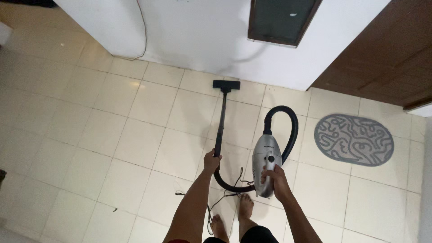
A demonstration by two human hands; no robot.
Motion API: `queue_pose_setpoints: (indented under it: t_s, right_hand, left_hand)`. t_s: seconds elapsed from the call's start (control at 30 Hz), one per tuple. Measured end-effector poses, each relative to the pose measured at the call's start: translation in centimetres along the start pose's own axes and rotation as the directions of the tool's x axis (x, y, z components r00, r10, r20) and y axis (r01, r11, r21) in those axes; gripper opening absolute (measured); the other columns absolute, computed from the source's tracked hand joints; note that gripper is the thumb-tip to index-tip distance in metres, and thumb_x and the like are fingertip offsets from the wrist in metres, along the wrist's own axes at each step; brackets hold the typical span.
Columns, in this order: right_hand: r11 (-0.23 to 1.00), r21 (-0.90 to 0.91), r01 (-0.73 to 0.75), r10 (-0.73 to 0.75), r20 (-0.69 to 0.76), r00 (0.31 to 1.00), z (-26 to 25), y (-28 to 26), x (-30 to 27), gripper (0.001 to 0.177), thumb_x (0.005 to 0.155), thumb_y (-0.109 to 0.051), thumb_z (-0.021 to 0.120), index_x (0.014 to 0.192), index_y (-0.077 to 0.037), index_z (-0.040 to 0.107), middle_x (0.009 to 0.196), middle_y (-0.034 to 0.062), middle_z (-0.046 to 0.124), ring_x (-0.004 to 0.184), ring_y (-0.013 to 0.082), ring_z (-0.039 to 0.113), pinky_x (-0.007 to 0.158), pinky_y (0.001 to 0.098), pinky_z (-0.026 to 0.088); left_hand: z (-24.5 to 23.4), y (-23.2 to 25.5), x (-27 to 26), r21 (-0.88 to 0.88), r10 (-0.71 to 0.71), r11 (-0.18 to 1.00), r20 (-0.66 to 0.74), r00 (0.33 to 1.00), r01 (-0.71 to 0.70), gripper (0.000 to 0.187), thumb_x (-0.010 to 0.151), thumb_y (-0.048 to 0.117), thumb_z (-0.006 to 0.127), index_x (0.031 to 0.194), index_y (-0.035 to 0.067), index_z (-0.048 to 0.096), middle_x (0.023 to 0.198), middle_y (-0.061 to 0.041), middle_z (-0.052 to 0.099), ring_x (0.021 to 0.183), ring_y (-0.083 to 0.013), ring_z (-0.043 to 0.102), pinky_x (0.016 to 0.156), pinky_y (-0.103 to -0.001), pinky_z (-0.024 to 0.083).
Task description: The person vacuums a tiled floor using a handheld vacuum cleaner with a floor nozzle attachment. They move the vacuum back and forth across the floor, covering the area near a door and a patterned mat.
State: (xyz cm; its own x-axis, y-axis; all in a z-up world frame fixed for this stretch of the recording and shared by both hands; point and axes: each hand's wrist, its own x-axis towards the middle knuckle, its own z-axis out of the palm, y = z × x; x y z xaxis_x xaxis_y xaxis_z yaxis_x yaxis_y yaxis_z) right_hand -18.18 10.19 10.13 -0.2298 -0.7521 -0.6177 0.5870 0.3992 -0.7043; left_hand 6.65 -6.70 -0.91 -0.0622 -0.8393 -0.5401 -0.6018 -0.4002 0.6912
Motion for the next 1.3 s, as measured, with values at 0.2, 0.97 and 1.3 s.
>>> queue_pose_setpoints:
  t_s: [0.2, 0.97, 1.3]
  right_hand:
    - [0.998, 0.055, -0.005, 0.007, -0.021, 1.000, -0.2, -0.6, 0.3, 0.025, 0.079, -0.003, 0.060, 0.102, 0.004, 0.056, 0.078, 0.0116, 0.060, 0.063, 0.0204, 0.060, 0.063, 0.0366, 0.054]
    - [0.990, 0.138, 0.001, 0.005, -0.044, 0.999, 11.7, 7.8, -12.4, 0.025, 0.080, -0.003, 0.058, 0.103, 0.005, 0.054, 0.079, 0.0125, 0.058, 0.066, 0.0218, 0.059, 0.064, 0.0356, 0.054]
    - [0.996, 0.080, 0.029, -0.030, 0.014, 0.999, 11.0, 5.5, -11.9, 0.029, 0.078, -0.005, 0.063, 0.104, 0.005, 0.055, 0.078, 0.0113, 0.057, 0.066, 0.0208, 0.059, 0.063, 0.0349, 0.052]
  left_hand:
    - [1.0, -0.2, -1.5, -0.013, -0.024, 1.000, 0.044, 0.999, 0.025, 0.043, 0.087, 0.016, 0.075, 0.129, 0.009, 0.066, 0.081, -0.013, 0.071, 0.072, -0.0239, 0.069, 0.067, -0.038, 0.055]
    - [-10.4, -13.0, -15.5, -0.027, 0.110, 0.994, 0.144, 0.984, -0.107, 0.042, 0.089, 0.016, 0.073, 0.128, 0.006, 0.062, 0.076, -0.010, 0.067, 0.069, -0.0204, 0.066, 0.065, -0.037, 0.053]
    - [-8.0, -8.5, -9.5, 0.151, 0.084, 0.983, 0.158, 0.984, -0.108, 0.047, 0.086, 0.020, 0.074, 0.131, 0.010, 0.065, 0.089, -0.015, 0.074, 0.082, -0.0263, 0.072, 0.076, -0.039, 0.056]
